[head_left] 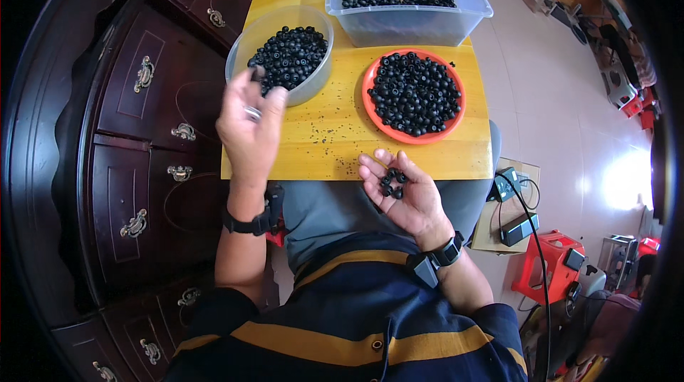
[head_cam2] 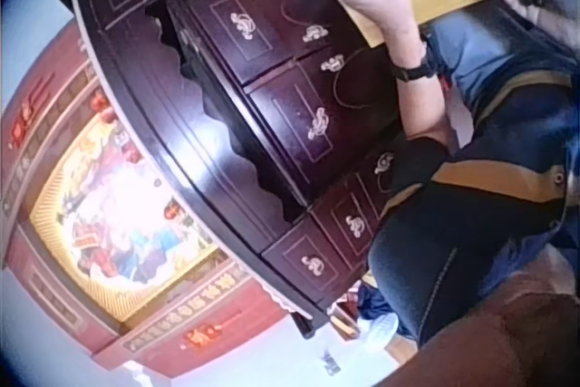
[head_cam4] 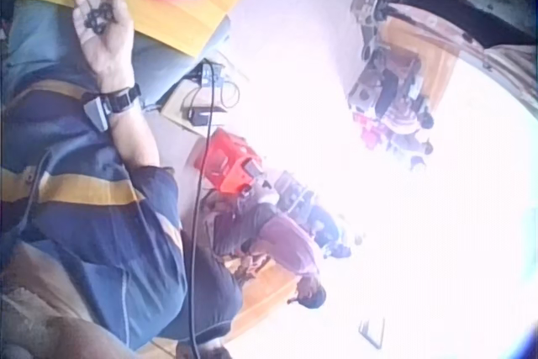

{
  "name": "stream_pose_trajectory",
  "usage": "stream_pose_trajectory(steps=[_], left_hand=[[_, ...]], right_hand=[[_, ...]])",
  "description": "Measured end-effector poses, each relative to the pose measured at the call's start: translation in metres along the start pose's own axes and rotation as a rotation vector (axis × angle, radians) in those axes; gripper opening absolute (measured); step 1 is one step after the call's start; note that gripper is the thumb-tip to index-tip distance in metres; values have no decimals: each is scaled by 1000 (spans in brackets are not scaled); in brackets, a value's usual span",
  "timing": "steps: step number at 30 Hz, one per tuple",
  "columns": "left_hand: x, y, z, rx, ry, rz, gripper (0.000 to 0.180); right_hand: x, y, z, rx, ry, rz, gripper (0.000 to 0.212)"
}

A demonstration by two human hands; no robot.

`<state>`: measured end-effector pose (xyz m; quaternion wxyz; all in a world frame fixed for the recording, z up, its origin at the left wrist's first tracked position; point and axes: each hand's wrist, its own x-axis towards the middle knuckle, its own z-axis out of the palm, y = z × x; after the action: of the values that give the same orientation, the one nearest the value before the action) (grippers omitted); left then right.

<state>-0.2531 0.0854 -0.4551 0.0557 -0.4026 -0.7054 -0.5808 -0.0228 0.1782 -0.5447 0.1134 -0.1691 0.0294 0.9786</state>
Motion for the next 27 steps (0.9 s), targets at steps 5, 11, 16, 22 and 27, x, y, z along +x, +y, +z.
stream_pose_trajectory(steps=[5,11,16,22,27], left_hand=[[-63,16,24,17,-635,-70,15],[-101,31,47,93,-712,-48,24],[-103,29,49,168,-701,-70,24],[-108,31,57,170,-632,-42,25],[-109,24,64,176,-667,-79,21]], right_hand=[[4,0,-1,46,-48,-31,41],[5,0,-9,9,-90,-109,41],[7,1,-5,11,-35,-144,40],[7,-1,-9,-21,-93,-170,40],[4,-3,-5,-92,-49,-234,38]])
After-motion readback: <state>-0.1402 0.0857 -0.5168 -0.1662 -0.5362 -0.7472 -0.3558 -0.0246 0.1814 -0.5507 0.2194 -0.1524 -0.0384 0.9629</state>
